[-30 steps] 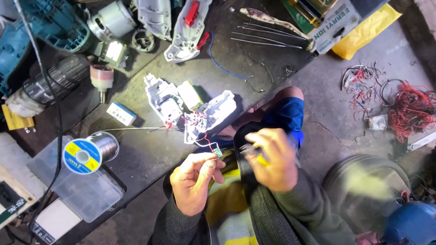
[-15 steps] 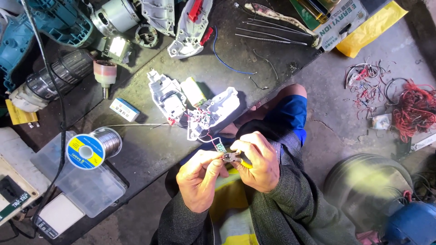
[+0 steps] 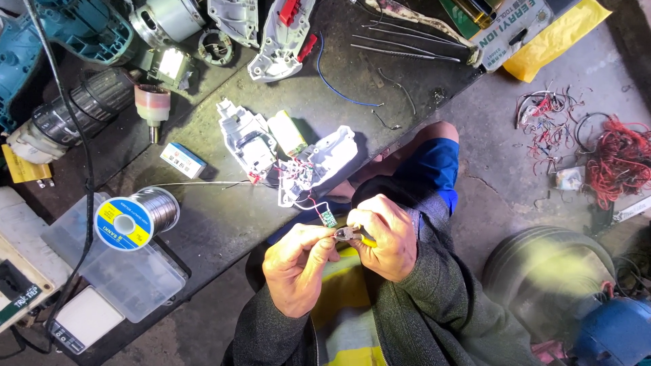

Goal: Soldering electrical wires to a circuit board inside a device housing on a repair bench.

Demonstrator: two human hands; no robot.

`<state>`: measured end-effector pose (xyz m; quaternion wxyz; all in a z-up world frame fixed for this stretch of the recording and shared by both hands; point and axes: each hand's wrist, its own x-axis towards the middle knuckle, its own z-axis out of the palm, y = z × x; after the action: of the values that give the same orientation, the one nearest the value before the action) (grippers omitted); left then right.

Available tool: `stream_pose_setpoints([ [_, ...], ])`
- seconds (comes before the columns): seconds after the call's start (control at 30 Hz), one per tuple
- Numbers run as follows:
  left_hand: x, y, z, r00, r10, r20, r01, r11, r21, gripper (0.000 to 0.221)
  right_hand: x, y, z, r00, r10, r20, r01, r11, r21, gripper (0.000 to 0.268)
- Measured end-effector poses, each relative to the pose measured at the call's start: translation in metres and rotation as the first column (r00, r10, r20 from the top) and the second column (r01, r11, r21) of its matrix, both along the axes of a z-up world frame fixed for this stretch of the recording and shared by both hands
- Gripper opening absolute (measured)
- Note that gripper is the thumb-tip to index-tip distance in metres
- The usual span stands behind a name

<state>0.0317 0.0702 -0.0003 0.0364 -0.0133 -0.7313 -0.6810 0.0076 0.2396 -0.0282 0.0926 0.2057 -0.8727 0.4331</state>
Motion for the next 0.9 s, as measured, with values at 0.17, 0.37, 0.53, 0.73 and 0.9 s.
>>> stream_pose_setpoints([
  [0.17, -0.0004, -0.0004, -0.0019, 0.998, -0.029, -0.047, 0.026, 0.998, -0.049, 0.013, -0.0007, 0.0037, -0.0048, 1.0, -0.007, -0.007, 0.007, 0.999, 0.051, 0.032],
  [0.37, -0.0019, -0.0007, -0.0014, 0.975, -0.021, -0.222, -0.037, 0.967, -0.252, 0.01, -0.0017, 0.0018, -0.0031, 1.0, -0.003, -0.026, 0.004, 0.999, 0.037, 0.034],
  [0.53, 0.0001, -0.0017, -0.0048, 0.978, -0.011, -0.209, -0.039, 0.972, -0.232, 0.011, -0.0029, 0.0019, -0.0035, 0.999, -0.003, -0.036, 0.004, 1.0, 0.027, 0.026],
  [0.73, -0.0024, -0.0029, -0.0027, 0.979, -0.03, -0.2, -0.011, 0.979, -0.205, 0.01, -0.003, -0.0001, -0.0038, 1.0, 0.004, -0.027, -0.004, 1.0, 0.011, 0.032],
  [0.9, -0.003, -0.0043, -0.0013, 0.979, -0.045, -0.2, 0.0, 0.975, -0.222, 0.008, -0.0023, 0.001, -0.0067, 0.999, 0.01, -0.038, -0.008, 0.999, 0.035, 0.024],
])
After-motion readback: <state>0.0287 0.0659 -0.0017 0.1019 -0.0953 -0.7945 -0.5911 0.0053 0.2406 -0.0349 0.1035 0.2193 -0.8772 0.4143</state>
